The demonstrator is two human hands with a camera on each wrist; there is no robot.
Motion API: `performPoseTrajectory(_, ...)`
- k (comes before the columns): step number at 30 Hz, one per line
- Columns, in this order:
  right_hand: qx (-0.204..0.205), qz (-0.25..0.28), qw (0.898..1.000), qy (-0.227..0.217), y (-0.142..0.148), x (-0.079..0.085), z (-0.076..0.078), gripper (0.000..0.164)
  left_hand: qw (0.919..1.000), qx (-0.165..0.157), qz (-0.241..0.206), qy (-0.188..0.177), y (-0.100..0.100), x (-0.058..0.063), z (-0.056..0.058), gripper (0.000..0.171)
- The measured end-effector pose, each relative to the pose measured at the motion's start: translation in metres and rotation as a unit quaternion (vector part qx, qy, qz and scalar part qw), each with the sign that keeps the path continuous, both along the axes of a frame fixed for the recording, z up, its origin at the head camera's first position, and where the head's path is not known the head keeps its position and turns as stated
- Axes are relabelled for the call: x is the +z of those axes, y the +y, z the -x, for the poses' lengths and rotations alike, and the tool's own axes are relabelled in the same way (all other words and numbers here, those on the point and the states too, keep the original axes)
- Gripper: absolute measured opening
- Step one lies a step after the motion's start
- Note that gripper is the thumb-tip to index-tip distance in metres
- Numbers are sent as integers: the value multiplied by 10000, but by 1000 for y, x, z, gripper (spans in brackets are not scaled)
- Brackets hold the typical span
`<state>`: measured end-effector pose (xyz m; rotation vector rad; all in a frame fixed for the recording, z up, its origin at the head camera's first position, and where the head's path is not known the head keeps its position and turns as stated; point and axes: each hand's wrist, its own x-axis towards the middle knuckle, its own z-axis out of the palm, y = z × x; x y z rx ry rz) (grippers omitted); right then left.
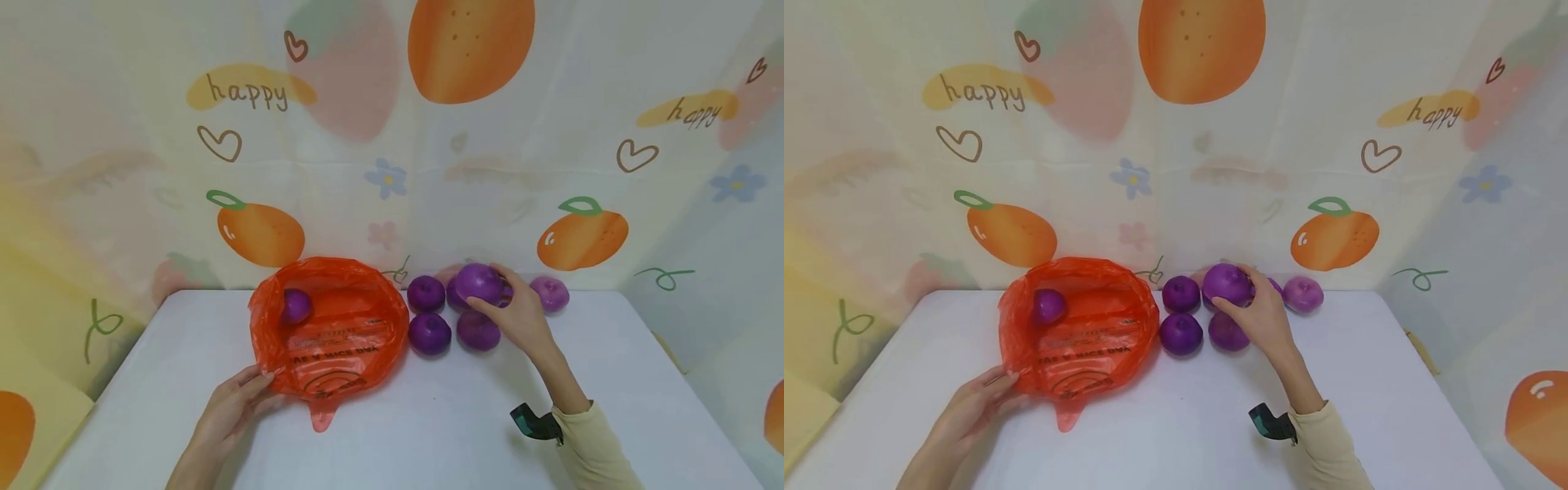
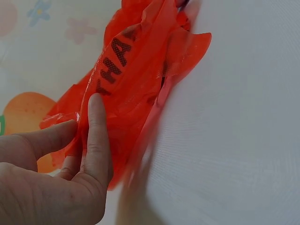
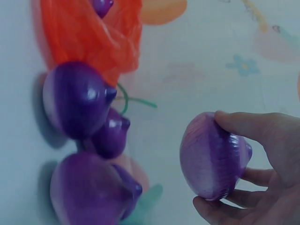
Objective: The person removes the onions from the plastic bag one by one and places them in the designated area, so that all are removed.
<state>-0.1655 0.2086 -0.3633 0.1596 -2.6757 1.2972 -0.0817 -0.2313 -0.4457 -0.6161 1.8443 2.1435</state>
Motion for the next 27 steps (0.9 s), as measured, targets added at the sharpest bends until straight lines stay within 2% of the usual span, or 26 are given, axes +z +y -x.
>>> performPoseTrajectory(10,-280,-178,9994,80,42,-13,-6,81,10000,49,2,65,1,-1,-1,56)
performPoseTrajectory(18,-342,-327,9987,168,59,-21,-9,76,9999,53,29,85,0,-2,-1,57)
performPoseTrajectory(22,-334,-560,9979,64,64,-27,-11,78,9998,8,-26,184,1,-1,0,55)
performPoseTrajectory(27,-358,-1110,9932,-26,68,-44,-17,79,9999,43,-20,112,2,0,0,56)
